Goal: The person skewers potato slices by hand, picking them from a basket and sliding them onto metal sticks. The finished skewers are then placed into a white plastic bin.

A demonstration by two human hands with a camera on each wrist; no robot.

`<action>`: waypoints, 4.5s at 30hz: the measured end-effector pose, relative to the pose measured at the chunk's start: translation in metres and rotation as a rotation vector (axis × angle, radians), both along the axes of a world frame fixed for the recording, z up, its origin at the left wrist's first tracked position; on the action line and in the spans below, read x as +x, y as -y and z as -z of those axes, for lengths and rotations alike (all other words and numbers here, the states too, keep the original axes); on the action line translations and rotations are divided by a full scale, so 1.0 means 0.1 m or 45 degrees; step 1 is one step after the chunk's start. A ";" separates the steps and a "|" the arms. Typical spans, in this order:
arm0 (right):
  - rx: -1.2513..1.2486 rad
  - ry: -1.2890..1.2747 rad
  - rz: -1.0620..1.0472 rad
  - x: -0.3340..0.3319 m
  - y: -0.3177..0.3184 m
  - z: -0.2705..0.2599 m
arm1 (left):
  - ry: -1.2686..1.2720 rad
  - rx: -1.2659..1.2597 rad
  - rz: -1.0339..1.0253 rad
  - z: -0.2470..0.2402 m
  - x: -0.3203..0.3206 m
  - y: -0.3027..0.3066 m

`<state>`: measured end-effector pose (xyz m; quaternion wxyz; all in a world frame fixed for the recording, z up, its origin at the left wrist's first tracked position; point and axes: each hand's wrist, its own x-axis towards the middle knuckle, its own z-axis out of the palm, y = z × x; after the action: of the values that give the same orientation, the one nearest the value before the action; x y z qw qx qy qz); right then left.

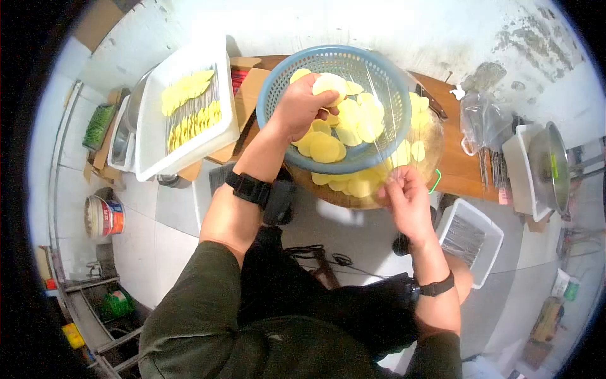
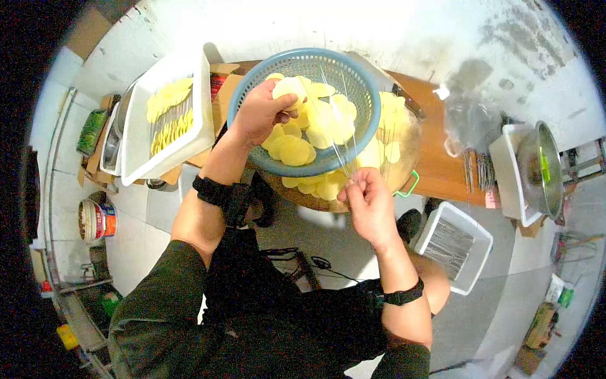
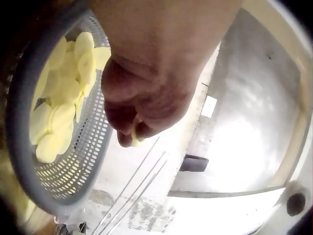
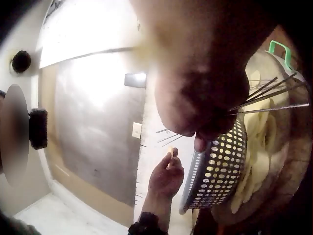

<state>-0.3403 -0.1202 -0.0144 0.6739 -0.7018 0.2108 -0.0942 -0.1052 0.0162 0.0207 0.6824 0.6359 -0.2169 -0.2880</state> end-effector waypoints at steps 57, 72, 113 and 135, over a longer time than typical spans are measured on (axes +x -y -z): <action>-0.128 -0.065 -0.015 -0.04 -0.14 0.09 | -0.232 -0.389 0.002 0.07 0.18 -0.06; -0.279 -0.044 -0.012 -0.06 -0.18 0.11 | -0.303 -0.405 -0.080 0.01 0.13 -0.03; 0.073 0.023 0.218 0.13 -0.25 0.00 | 0.171 0.109 0.189 0.29 -0.32 0.18; 0.136 0.245 0.399 -0.05 0.31 -0.21 | 1.150 1.370 -0.090 0.70 1.06 0.26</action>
<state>-0.3451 -0.1514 0.0064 0.7044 -0.6114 0.2566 -0.2533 0.0006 -0.0093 -0.0494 0.1251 0.9492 -0.2858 -0.0407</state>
